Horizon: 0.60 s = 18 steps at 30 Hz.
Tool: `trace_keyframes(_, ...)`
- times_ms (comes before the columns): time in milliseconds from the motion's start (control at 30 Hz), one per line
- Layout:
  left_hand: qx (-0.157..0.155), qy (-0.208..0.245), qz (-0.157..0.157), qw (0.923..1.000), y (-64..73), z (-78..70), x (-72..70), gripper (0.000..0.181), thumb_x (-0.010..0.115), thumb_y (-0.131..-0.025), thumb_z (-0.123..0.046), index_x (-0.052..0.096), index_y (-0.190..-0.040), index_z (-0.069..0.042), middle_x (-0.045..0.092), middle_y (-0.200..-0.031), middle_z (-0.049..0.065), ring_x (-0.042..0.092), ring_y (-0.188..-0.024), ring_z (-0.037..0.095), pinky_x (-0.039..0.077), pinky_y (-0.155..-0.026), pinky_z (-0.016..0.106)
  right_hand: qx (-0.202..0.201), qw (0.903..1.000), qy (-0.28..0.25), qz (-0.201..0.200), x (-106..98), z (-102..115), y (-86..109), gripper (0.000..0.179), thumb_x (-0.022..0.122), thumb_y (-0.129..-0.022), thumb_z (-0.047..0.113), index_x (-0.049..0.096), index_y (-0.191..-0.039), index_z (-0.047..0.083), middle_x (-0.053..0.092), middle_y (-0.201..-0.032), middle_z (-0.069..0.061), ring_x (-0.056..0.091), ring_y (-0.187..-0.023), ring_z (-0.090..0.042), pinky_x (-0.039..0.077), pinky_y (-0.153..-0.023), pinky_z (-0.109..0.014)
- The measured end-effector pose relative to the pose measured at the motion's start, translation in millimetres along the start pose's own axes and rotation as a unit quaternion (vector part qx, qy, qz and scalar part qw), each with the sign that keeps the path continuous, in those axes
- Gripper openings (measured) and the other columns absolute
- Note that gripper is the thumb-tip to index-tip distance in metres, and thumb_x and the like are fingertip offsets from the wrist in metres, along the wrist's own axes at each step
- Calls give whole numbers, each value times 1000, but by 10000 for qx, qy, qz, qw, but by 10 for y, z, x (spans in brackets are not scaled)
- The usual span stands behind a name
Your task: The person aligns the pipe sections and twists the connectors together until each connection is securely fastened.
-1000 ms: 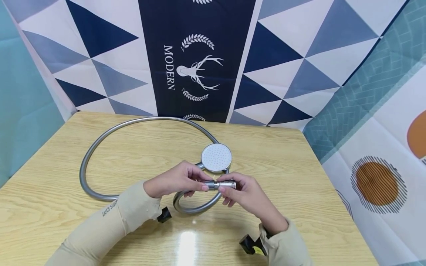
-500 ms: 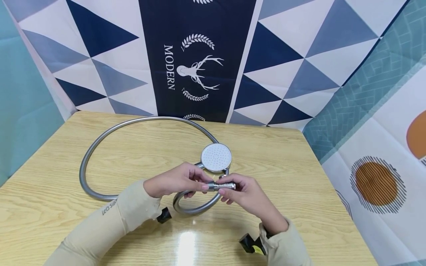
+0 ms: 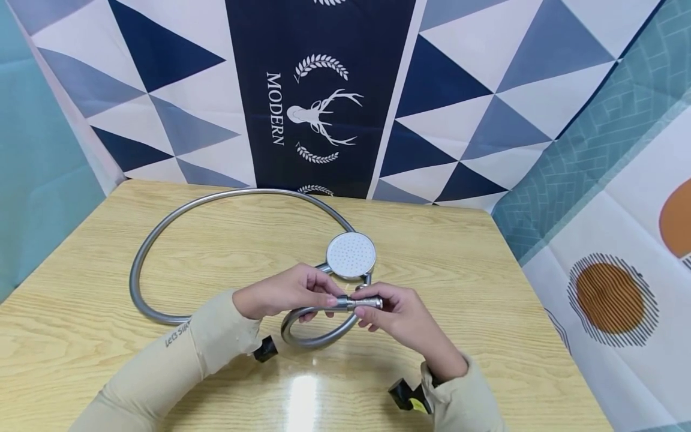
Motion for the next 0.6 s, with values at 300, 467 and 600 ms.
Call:
trace_keyframes(300,-9,-111,-47,9999,-1,8,-4,21,59,-93,-3,63,-108,11,62,-74,3,47,-50,9,41,-49,20,-94,9998,110,-107,17,1,0,19,61,-90,-6,67,-106,3,68,-91,5,68,-72,-11,55,-58,-30)
trace_keyframes(467,22,-32,-112,9999,9,-14,-9,21,60,-93,-3,62,-109,11,62,-74,0,47,-51,9,41,-50,20,-338,9985,71,-419,22,11,-1,24,64,-86,-10,69,-103,7,69,-92,7,67,-72,-8,55,-58,-26)
trace_keyframes(600,16,-95,-45,9999,16,-27,-17,20,61,-93,-3,62,-108,10,62,-74,0,48,-51,8,42,-49,20,-430,9977,-21,-516,8,12,3,30,66,-84,-10,71,-101,15,70,-88,7,66,-70,-6,54,-58,-24)
Point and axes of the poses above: each hand's wrist, its own y-axis away from the middle knuckle, its own x-axis out of the palm, z = x × y, the point moved 2 cm from there along -y, towards the middle knuckle
